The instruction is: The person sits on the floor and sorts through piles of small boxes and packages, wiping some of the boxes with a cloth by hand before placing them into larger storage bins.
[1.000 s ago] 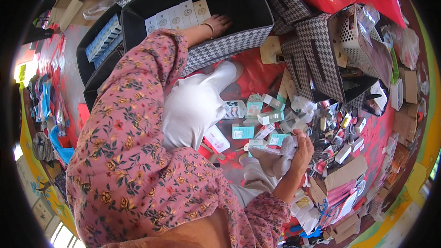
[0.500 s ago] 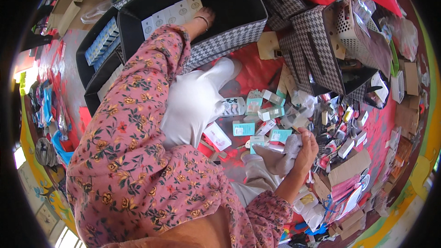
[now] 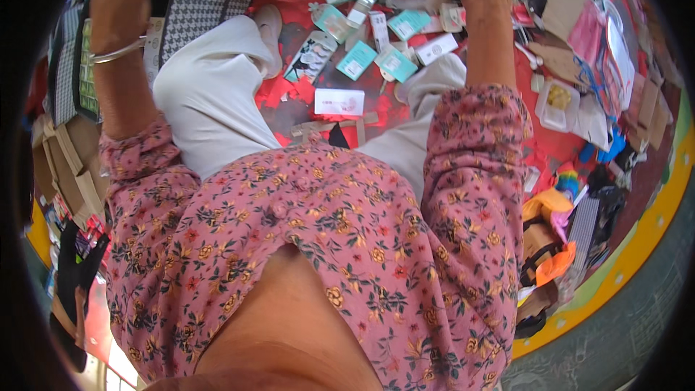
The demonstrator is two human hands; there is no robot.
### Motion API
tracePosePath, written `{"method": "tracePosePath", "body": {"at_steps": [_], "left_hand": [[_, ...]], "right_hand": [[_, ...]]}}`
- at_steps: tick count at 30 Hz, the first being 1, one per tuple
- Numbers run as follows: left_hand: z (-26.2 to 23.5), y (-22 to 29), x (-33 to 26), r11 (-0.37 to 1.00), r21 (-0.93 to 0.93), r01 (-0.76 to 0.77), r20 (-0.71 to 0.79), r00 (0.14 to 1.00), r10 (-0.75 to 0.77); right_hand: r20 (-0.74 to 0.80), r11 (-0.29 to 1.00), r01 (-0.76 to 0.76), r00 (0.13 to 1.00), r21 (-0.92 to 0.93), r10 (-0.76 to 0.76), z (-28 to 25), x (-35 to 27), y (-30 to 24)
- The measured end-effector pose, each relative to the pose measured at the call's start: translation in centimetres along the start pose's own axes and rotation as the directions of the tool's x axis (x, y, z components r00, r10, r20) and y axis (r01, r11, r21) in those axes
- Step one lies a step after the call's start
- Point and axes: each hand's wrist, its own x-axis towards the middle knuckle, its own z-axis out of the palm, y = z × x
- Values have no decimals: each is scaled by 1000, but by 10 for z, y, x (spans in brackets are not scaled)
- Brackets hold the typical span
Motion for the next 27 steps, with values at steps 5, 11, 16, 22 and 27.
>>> {"method": "tracePosePath", "body": {"at_steps": [5,11,16,22,27], "left_hand": [[85,-53,-3,933,-217,287,383,904,-189],[92,-123,-1,909,361,-206,542,840,-25],[94,-109,18,922,373,-107,412,909,-61],[104,-94,22,926,374,60,414,882,-224],[93,-51,16,916,386,107,383,885,-265]], "right_hand": [[1,997,63,998,-53,-63,-5,13,8],[-40,946,111,991,-304,-129,-52,29,15],[24,898,-97,993,-428,119,-53,34,59],[-35,330,-238,854,-914,518,-57,-6,195],[-38,380,-241,882,-893,469,-26,-42,244]]}}
